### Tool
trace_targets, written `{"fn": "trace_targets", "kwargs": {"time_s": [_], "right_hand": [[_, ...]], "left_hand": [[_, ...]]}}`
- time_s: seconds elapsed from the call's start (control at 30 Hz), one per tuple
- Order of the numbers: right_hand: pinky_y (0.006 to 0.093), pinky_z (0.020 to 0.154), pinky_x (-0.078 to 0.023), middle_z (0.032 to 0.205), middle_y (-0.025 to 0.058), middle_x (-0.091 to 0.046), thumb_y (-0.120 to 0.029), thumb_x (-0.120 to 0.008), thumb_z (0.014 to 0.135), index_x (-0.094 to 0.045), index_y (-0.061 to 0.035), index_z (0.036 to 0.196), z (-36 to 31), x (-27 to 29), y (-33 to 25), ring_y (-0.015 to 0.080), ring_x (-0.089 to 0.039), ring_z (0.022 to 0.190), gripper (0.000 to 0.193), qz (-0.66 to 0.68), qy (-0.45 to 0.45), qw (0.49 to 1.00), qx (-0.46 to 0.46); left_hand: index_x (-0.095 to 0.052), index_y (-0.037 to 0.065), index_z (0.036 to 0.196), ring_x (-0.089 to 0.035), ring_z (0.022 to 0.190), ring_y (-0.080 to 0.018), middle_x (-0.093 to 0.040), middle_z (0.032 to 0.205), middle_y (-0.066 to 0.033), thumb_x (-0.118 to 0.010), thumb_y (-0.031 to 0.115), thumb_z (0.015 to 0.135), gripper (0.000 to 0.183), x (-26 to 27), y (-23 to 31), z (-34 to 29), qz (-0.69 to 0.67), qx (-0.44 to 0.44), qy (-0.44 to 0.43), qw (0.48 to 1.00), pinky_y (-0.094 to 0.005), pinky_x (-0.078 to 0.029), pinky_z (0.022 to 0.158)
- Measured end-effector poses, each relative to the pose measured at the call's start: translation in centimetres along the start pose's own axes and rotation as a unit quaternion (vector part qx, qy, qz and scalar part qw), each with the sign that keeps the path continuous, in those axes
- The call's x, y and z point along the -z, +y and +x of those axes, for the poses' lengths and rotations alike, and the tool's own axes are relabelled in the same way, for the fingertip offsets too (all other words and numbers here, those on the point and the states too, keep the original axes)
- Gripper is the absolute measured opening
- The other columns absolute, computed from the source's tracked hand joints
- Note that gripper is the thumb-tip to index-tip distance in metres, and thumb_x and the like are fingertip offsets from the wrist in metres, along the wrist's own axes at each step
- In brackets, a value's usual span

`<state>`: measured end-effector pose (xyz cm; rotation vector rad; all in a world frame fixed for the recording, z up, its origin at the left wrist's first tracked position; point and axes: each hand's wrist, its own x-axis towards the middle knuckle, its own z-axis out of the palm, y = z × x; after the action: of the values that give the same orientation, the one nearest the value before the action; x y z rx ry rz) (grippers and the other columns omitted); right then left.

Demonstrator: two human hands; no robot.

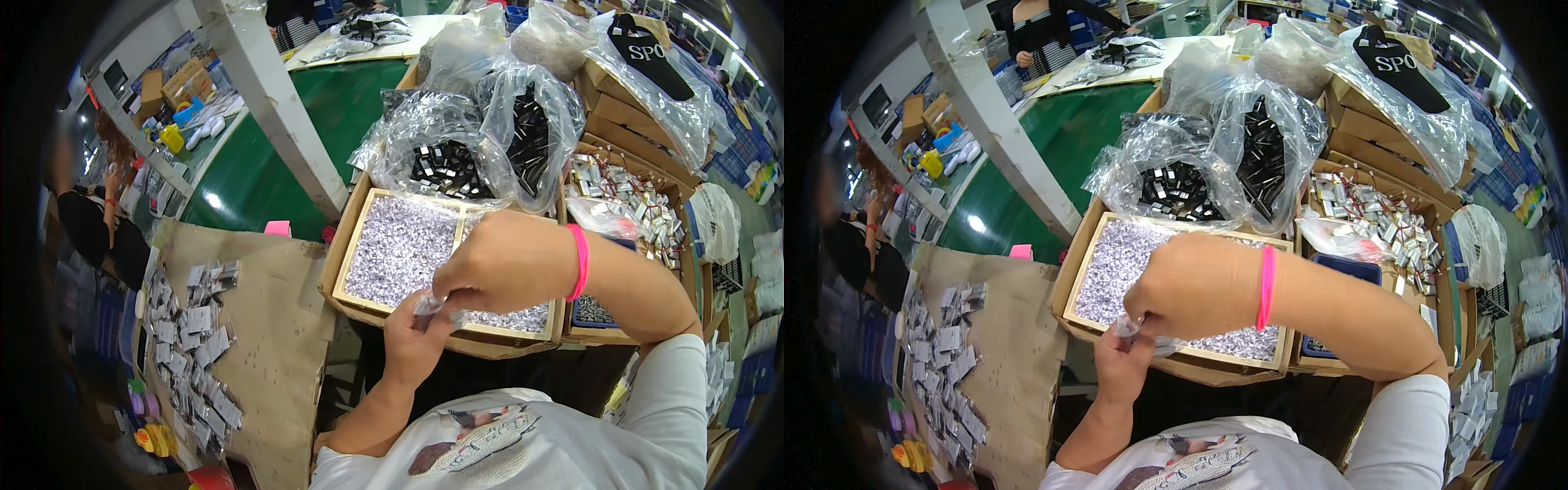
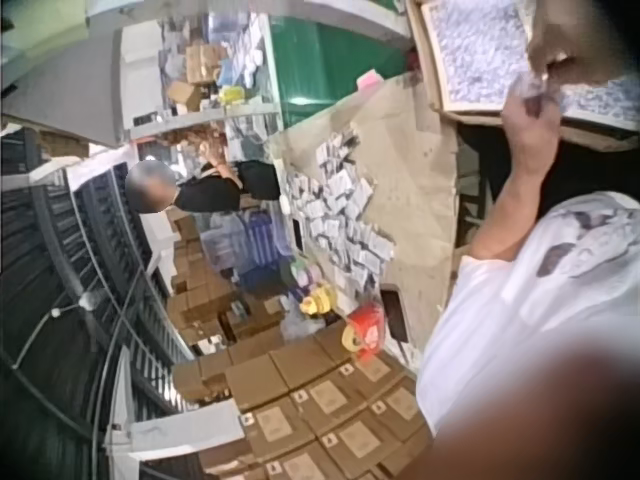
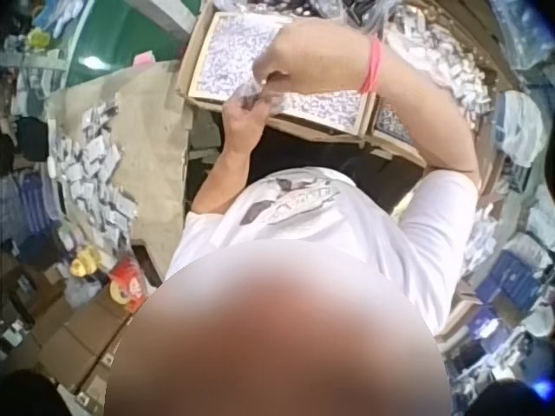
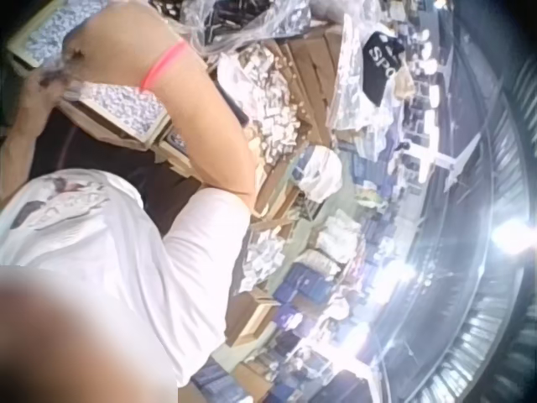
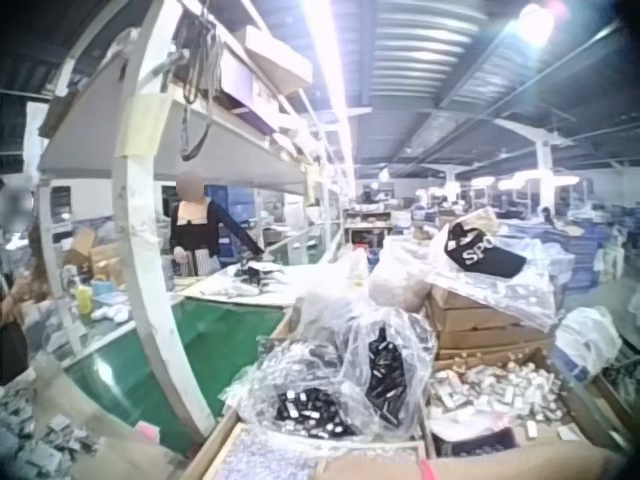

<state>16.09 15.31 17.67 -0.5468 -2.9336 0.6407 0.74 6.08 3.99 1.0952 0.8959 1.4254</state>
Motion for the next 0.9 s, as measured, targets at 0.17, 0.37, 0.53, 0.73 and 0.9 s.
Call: {"fn": "trace_targets", "kwargs": {"time_s": [0.17,0.37,0.53,0.73,0.9], "right_hand": [[0.0407,0.056,-0.049,0.067,0.0122,-0.064,-0.019,-0.062,0.079,-0.066,-0.0086,0.083,-1.7,-1.2,-1.0,0.0323,-0.063,0.063,0.012,-0.042,0.074,0.996,0.014],[0.0321,0.046,-0.045,0.070,0.0030,-0.063,-0.017,-0.066,0.081,-0.066,-0.0108,0.090,-4.2,-0.7,0.2,0.0224,-0.060,0.054,0.011,-0.001,0.161,0.985,0.060],[0.0359,0.056,-0.048,0.072,0.0087,-0.064,-0.016,-0.065,0.080,-0.066,-0.0087,0.085,-6.4,-0.3,1.3,0.0269,-0.062,0.063,0.009,0.080,0.123,0.989,0.037],[0.0280,0.067,-0.053,0.086,0.0097,-0.070,-0.016,-0.061,0.086,-0.068,-0.0030,0.097,-7.7,2.6,10.0,0.0156,-0.069,0.072,0.018,0.191,0.060,0.964,-0.177],[0.0335,0.069,-0.054,0.082,0.0159,-0.069,-0.010,-0.056,0.076,-0.071,-0.0034,0.088,-4.1,2.1,19.3,0.0242,-0.069,0.074,0.020,-0.019,0.097,0.912,-0.398]], "left_hand": [[-0.061,-0.005,0.105,-0.054,0.077,-0.0039,-0.062,0.089,-0.0014,-0.056,0.001,0.089,0.017,0.5,0.0,0.0,0.065,0.015,0.015,0.998,-0.0191,-0.045,0.068],[-0.057,-0.005,0.114,-0.064,0.090,-0.0218,-0.064,0.100,-0.0139,-0.054,0.005,0.091,0.025,-0.5,-0.1,0.3,-0.215,0.163,-0.159,0.950,-0.0336,-0.054,0.075],[-0.052,-0.008,0.117,-0.065,0.093,-0.0343,-0.062,0.106,-0.0237,-0.053,0.012,0.092,0.032,-2.5,0.7,0.4,-0.205,0.273,-0.223,0.913,-0.0412,-0.059,0.065],[-0.047,-0.011,0.118,-0.065,0.090,-0.0342,-0.060,0.107,-0.0268,-0.050,0.012,0.094,0.033,-2.6,1.1,0.4,-0.132,0.282,-0.163,0.936,-0.0367,-0.059,0.057],[-0.048,-0.009,0.117,-0.065,0.090,-0.0318,-0.060,0.108,-0.0246,-0.048,0.013,0.095,0.031,-1.4,1.0,1.0,-0.150,0.250,-0.086,0.953,-0.0349,-0.061,0.058]]}}
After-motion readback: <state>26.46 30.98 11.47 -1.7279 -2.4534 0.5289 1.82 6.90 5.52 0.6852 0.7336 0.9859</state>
